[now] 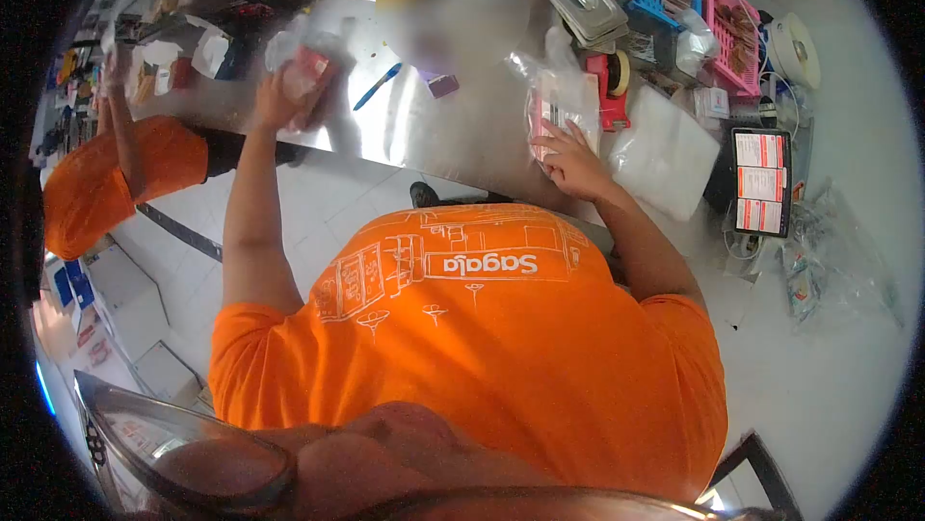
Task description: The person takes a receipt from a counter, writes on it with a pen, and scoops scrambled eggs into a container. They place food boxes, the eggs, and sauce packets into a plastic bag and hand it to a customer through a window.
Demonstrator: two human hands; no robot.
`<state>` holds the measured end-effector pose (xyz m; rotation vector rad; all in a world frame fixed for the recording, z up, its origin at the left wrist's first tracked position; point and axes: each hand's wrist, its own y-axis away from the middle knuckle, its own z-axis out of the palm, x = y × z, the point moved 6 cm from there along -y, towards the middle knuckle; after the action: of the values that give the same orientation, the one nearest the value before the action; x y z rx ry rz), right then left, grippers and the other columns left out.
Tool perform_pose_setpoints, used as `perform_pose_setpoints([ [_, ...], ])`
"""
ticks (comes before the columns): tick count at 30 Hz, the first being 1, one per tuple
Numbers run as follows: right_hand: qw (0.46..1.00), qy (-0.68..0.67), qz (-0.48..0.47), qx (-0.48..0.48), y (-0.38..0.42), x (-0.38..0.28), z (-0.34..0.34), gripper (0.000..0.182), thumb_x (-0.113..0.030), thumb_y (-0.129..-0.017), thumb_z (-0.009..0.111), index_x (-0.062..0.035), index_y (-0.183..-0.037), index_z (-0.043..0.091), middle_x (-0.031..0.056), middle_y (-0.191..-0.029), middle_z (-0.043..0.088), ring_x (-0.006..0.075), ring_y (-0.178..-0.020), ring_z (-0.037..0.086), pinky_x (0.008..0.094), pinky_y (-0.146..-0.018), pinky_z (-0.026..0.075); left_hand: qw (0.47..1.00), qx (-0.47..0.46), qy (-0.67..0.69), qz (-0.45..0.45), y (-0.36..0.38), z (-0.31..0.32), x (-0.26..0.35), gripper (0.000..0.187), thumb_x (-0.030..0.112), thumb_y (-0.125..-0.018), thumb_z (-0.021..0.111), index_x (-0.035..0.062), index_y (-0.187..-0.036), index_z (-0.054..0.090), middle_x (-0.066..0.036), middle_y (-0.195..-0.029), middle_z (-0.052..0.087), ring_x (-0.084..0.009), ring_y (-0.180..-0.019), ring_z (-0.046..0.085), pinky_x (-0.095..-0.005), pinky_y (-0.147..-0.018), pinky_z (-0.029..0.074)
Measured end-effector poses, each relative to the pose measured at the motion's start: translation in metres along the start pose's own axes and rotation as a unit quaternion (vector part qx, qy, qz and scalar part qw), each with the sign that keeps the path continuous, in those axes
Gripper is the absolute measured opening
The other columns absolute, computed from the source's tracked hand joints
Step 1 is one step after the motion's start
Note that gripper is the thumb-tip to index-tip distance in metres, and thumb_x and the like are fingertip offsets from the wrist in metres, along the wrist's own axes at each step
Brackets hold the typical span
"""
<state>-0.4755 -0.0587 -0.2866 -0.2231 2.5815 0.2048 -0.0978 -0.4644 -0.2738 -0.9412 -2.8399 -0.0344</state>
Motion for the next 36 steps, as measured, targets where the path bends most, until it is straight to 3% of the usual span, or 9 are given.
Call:
perform_pose_setpoints([
  [6,0.998,-0.033,-0.001,0.06,0.006,0.004,0.004,0.015,-0.005,-0.076,0.059,-0.0073,-0.061,0.058,0.0051,-0.128,0.059,0.0288,-0.139,0.034,0.0564,-0.115,0.016,0.991,-0.036,0.124,0.026,0.074,-0.046,0.121,0.07,0.026,-0.066,0.077,0.0117,-0.128,0.048,-0.023,-0.114,0.058,-0.0425,-0.107,0.054,-0.0475,-0.091,0.047],
  [10,0.998,-0.023,-0.007,0.057,0.006,0.006,0.003,0.014,-0.006,-0.078,0.057,-0.0073,-0.064,0.059,0.0049,-0.129,0.058,0.028,-0.139,0.034,0.0558,-0.115,0.017,0.955,-0.198,0.19,0.115,0.105,-0.044,0.239,0.075,0.036,-0.063,0.081,0.0055,-0.125,0.05,-0.019,-0.12,0.056,-0.036,-0.114,0.053,-0.0427,-0.097,0.044],
  [15,0.997,0.009,-0.028,0.077,0.009,0.016,0.019,0.012,-0.009,-0.079,0.06,-0.0081,-0.066,0.061,0.0061,-0.132,0.057,0.0302,-0.138,0.035,0.0574,-0.113,0.019,0.964,-0.141,0.227,0.01,0.091,0.008,0.35,0.082,0.051,-0.065,0.081,0.0028,-0.125,0.052,-0.027,-0.12,0.052,-0.0432,-0.113,0.05,-0.0474,-0.099,0.042],
  [21,0.973,-0.147,0.023,0.176,0.014,0.047,0.03,0.008,-0.002,-0.078,0.061,-0.0047,-0.085,0.06,0.015,-0.126,0.058,0.0351,-0.126,0.049,0.0496,-0.107,0.031,0.912,-0.115,0.305,0.249,0.06,0.021,0.376,0.077,0.036,-0.079,0.072,0.0081,-0.141,0.036,-0.03,-0.13,0.049,-0.0438,-0.117,0.051,-0.0494,-0.095,0.043],
  [25,0.87,-0.328,0.139,0.34,0.02,0.06,0.004,0.015,0.007,-0.084,0.052,-0.0012,-0.095,0.058,0.0126,-0.109,0.06,0.022,-0.099,0.059,0.0316,-0.091,0.046,0.902,-0.142,0.392,0.11,0.024,-0.014,0.267,0.039,0.015,-0.085,0.06,0.0088,-0.123,0.058,-0.02,-0.109,0.066,-0.0336,-0.101,0.064,-0.0419,-0.089,0.048],
  [30,0.882,-0.253,0.148,0.368,-0.04,-0.02,-0.048,0.011,0.005,-0.087,0.053,0.0004,-0.096,0.057,0.009,-0.095,0.058,0.0164,-0.086,0.056,0.0283,-0.081,0.046,0.946,0.084,0.112,-0.293,-0.035,-0.007,-0.09,0.038,0.009,-0.08,0.05,0.0105,-0.116,0.064,-0.018,-0.117,0.063,-0.0363,-0.111,0.058,-0.0458,-0.095,0.045],
  [31,0.892,-0.249,0.134,0.352,-0.066,-0.038,-0.048,0.01,0.005,-0.087,0.054,0.0007,-0.096,0.057,0.0085,-0.093,0.058,0.0159,-0.084,0.055,0.0284,-0.08,0.045,0.933,0.229,0.067,-0.271,-0.041,-0.024,-0.143,0.036,0.011,-0.076,0.053,0.007,-0.109,0.065,-0.02,-0.106,0.065,-0.0372,-0.096,0.063,-0.0466,-0.087,0.049],
  [34,0.883,-0.317,0.109,0.328,-0.167,-0.089,-0.03,0.009,0.001,-0.089,0.056,-0.0003,-0.097,0.058,0.0068,-0.087,0.059,0.0154,-0.079,0.057,0.0272,-0.079,0.045,0.927,0.137,0.072,-0.343,-0.083,-0.036,-0.259,0.055,0.011,-0.076,0.056,0.014,-0.13,0.052,-0.015,-0.13,0.055,-0.0351,-0.12,0.051,-0.0518,-0.098,0.042],
  [36,0.903,-0.332,0.151,0.228,-0.246,-0.096,0.018,0.01,-0.005,-0.091,0.059,-0.0008,-0.1,0.059,0.0046,-0.088,0.062,0.013,-0.075,0.058,0.0256,-0.074,0.047,0.947,0.169,0.085,-0.258,-0.118,-0.034,-0.31,0.061,0.009,-0.076,0.055,0.0183,-0.136,0.048,-0.009,-0.14,0.046,-0.035,-0.126,0.043,-0.0542,-0.1,0.039],
])
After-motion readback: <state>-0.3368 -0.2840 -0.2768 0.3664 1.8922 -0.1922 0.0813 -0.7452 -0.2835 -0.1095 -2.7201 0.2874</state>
